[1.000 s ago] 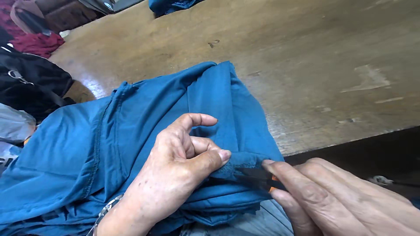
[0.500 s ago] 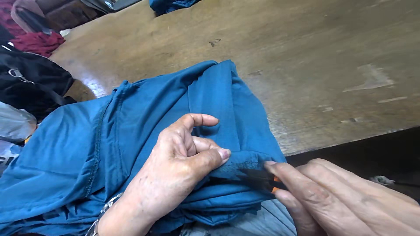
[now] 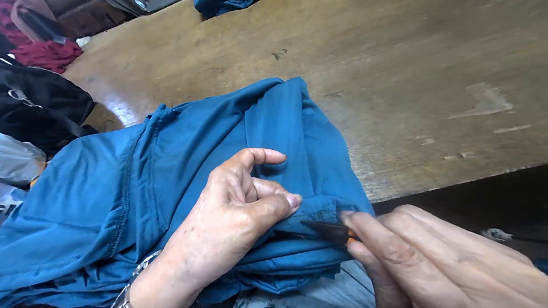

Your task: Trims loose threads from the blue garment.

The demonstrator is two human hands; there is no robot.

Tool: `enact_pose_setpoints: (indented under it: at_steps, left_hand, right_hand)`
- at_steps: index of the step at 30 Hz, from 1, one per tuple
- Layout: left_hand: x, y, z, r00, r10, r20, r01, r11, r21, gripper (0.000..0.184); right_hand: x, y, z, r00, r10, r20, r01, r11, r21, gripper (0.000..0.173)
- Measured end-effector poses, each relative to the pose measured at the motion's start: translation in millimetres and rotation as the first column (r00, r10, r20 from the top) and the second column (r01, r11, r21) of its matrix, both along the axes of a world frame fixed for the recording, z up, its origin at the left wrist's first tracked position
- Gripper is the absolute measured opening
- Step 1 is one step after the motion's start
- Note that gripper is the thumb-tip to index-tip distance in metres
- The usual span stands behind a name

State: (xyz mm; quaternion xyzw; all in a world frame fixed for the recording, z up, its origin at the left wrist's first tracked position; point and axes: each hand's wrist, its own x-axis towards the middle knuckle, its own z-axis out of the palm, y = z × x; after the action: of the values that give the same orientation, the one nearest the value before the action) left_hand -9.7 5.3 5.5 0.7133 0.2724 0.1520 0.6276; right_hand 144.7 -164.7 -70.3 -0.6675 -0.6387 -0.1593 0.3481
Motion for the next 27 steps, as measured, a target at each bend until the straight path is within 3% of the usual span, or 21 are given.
enact_pose_setpoints:
  at_steps: [4, 8, 10, 13, 16, 19, 21, 22, 23, 26, 27]
  left_hand:
    - [1.7, 0.5, -3.9, 0.999, 0.006, 0.05, -0.003, 0.999, -0.049, 0.049]
    - [0.5, 1.1, -3.5, 0.999, 0.009, 0.047, -0.006, 0.998, -0.061, 0.048]
    - [-0.9, 0.9, -2.6, 0.999, 0.006, 0.037, -0.004, 0.998, -0.061, 0.045]
    - [-1.5, -1.0, -1.8, 0.999, 0.008, 0.043, -0.006, 0.999, -0.043, 0.042]
    - [0.0, -2.4, -1.0, 0.997, -0.029, 0.071, 0.035, 0.996, -0.083, 0.045]
    - [-2.6, -3.4, -2.5, 0.998, -0.025, 0.063, 0.028, 0.998, -0.052, 0.043]
    - [-10.6, -5.6, -4.2, 1.0, 0.019, 0.012, -0.019, 1.0, -0.018, 0.02]
    - [-15.1, -8.5, -4.4, 0.998, 0.039, -0.054, -0.039, 0.999, -0.012, 0.02]
    - [-16.3, -10.0, -3.2, 0.995, 0.047, -0.087, -0.049, 0.999, -0.021, 0.029]
    - [-8.7, -5.4, 0.4, 1.0, 0.023, 0.014, -0.022, 0.999, -0.024, 0.022]
    - [-4.3, -3.2, 1.6, 0.999, 0.001, 0.035, -0.001, 1.0, -0.005, 0.035]
  right_hand:
    - [0.9, -2.5, -0.6, 0.999, 0.039, -0.017, -0.039, 0.999, 0.002, 0.03]
    - [0.6, -13.2, 10.6, 0.928, 0.347, -0.138, -0.36, 0.929, -0.083, 0.026]
    - [-1.6, -15.6, 13.5, 0.896, 0.401, -0.192, -0.424, 0.901, -0.093, 0.032]
    - [-5.0, -11.7, 13.8, 0.942, 0.283, -0.18, -0.294, 0.955, -0.034, 0.042]
    - [-10.9, 5.3, 10.8, 0.984, 0.151, -0.093, -0.149, 0.988, 0.032, 0.032]
    - [-24.5, 17.2, 10.6, 0.967, 0.246, -0.069, -0.241, 0.968, 0.065, 0.016]
    - [-31.9, 15.9, 14.3, 0.896, 0.416, -0.155, -0.422, 0.907, -0.005, 0.022]
    - [-33.4, 13.3, 13.4, 0.864, 0.461, -0.203, -0.477, 0.878, -0.033, 0.026]
    - [-33.7, 9.4, 10.9, 0.848, 0.464, -0.255, -0.487, 0.872, -0.036, 0.03]
    - [-23.3, -0.2, 3.6, 0.851, 0.344, -0.396, -0.385, 0.923, -0.025, 0.034]
    - [-17.6, -1.9, 2.8, 0.848, 0.286, -0.446, -0.332, 0.943, -0.025, 0.028]
